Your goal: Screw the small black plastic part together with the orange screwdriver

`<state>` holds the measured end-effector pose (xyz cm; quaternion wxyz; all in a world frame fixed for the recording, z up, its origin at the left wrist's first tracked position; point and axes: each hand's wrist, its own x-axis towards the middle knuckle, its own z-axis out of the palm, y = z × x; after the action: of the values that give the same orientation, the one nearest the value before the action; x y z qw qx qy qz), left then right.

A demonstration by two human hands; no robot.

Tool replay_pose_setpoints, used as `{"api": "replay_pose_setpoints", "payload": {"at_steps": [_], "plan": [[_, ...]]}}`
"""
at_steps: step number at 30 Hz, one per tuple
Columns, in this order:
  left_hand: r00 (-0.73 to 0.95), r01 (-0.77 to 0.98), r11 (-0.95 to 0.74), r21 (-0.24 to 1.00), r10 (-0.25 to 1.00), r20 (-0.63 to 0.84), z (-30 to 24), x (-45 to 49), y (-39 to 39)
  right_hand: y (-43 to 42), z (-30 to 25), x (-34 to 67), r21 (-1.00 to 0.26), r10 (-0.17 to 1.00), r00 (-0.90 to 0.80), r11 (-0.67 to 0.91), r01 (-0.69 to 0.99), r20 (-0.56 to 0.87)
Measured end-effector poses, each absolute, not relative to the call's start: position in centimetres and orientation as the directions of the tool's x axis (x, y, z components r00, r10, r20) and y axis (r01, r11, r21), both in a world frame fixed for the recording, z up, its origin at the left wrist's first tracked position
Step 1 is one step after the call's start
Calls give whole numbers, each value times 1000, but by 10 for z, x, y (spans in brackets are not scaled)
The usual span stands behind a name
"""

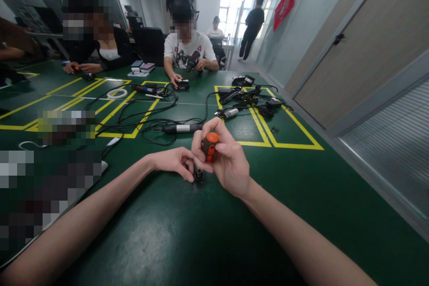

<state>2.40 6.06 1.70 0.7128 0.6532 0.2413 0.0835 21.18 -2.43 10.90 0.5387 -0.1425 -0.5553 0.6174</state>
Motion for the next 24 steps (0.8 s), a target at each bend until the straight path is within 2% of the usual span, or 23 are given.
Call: {"api": "replay_pose_setpoints", "payload": {"at_steps": [4, 10, 19, 24], "plan": [[873, 208, 126, 970, 423, -243, 19, 23, 61, -24, 109, 210, -856, 842, -345, 233, -462, 416], [860, 187, 131, 974, 458, -227, 16, 23, 61, -27, 108, 208, -847, 837, -387, 156, -508, 387], [863, 203, 145, 968, 441, -247, 20, 24, 60, -24, 109, 208, -840, 842, -348, 203, -503, 412], [866, 206, 139, 968, 435, -247, 18, 24, 60, -25, 111, 207, -850, 854, -362, 159, -502, 373]]}}
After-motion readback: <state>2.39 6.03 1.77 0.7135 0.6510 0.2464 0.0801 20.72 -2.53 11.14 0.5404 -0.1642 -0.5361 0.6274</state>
